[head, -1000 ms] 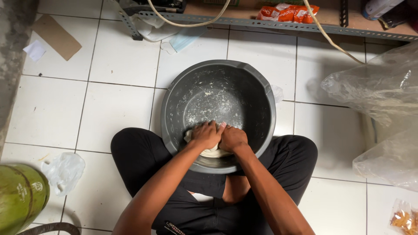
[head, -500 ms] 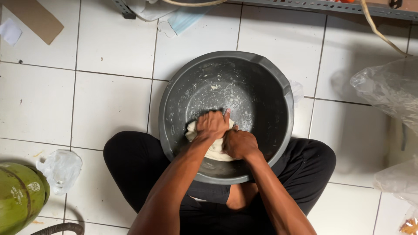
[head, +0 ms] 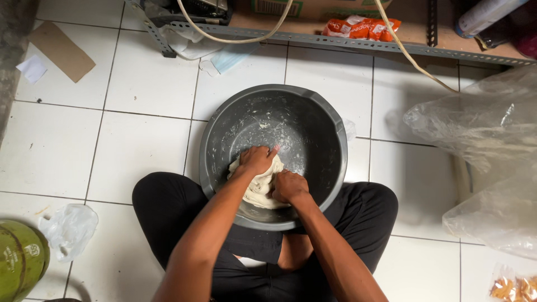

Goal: The person kneads a ball of dough inside a large grey plastic basin using both hands. The person repeatedly presses, folds, and turns the dough within the basin while sitting on the floor.

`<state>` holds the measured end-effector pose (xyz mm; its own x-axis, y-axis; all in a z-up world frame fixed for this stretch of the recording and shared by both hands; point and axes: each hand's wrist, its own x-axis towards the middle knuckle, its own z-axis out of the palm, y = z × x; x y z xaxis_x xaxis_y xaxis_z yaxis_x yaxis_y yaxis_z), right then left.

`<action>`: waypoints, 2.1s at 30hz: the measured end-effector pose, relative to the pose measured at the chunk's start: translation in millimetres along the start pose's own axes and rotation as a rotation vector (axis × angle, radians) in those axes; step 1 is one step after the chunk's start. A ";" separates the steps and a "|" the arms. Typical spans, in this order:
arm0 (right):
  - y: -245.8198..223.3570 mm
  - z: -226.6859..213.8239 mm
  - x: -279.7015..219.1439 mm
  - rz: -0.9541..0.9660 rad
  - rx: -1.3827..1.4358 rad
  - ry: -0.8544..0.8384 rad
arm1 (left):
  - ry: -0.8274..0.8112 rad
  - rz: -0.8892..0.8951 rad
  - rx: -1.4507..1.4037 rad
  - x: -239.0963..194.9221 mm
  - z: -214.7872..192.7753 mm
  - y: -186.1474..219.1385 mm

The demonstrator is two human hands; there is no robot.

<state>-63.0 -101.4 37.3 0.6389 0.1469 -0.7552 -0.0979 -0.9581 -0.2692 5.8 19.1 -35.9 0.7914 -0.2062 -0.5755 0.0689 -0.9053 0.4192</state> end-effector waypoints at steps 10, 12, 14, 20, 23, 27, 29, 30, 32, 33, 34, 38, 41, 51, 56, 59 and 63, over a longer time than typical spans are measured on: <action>22.1 19.2 31.1 -0.043 -0.042 0.103 | 0.416 0.442 0.438 -139.7 48.1 -3.6; 23.0 11.0 20.2 -0.022 0.025 0.080 | 0.401 0.437 0.459 -162.5 61.8 3.3; 21.2 7.8 14.3 -0.021 0.023 0.075 | 0.402 0.465 0.460 -159.9 61.8 -0.2; 18.0 2.8 3.6 -0.012 0.053 0.071 | 0.198 0.258 -0.065 -104.8 6.5 -21.5; 12.8 -7.2 -4.6 -0.003 0.065 0.052 | 0.321 0.148 -0.067 -95.6 -24.5 -4.0; 11.3 -8.8 -8.7 0.006 0.062 0.027 | 0.094 0.163 0.233 -53.9 16.0 -0.2; 13.7 -4.1 -5.2 0.009 0.066 0.015 | 0.003 0.098 0.121 -70.2 10.4 10.9; 15.9 -1.6 -2.8 0.012 0.070 0.005 | -0.086 0.034 0.009 -77.4 8.3 16.9; 12.9 -6.3 -2.7 0.012 0.085 -0.011 | -0.006 0.006 -0.083 -71.3 13.1 23.1; 9.6 -7.6 -2.3 0.007 0.096 -0.025 | 0.081 -0.027 -0.174 -69.8 15.8 24.0; 12.7 1.3 2.6 0.002 0.093 -0.039 | 0.076 -0.041 -0.178 -75.2 11.0 27.0; 26.2 4.2 18.6 -0.018 0.074 -0.106 | 0.083 -0.108 -0.015 -49.1 7.5 34.8; 21.0 -3.3 17.6 -0.032 0.114 -0.165 | 0.096 -0.101 0.056 -20.0 22.8 20.6; -5.7 -49.6 -40.6 0.166 0.492 -0.076 | 0.149 0.031 0.125 -3.0 6.0 21.9; 15.9 -26.1 -31.2 0.285 0.628 0.070 | 0.143 0.052 0.158 -17.2 13.5 25.5; 28.9 -24.6 -15.6 0.325 0.452 0.145 | 0.039 -0.010 0.145 -11.7 16.1 28.1; 31.4 -39.3 -24.1 0.232 0.373 0.236 | 0.012 -0.005 -0.148 -41.8 -23.9 34.3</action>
<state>-51.5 -144.7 70.5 0.7194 -0.1606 -0.6758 -0.4963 -0.7995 -0.3384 -10.4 5.6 19.3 0.7979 -0.1970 -0.5696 0.1608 -0.8413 0.5161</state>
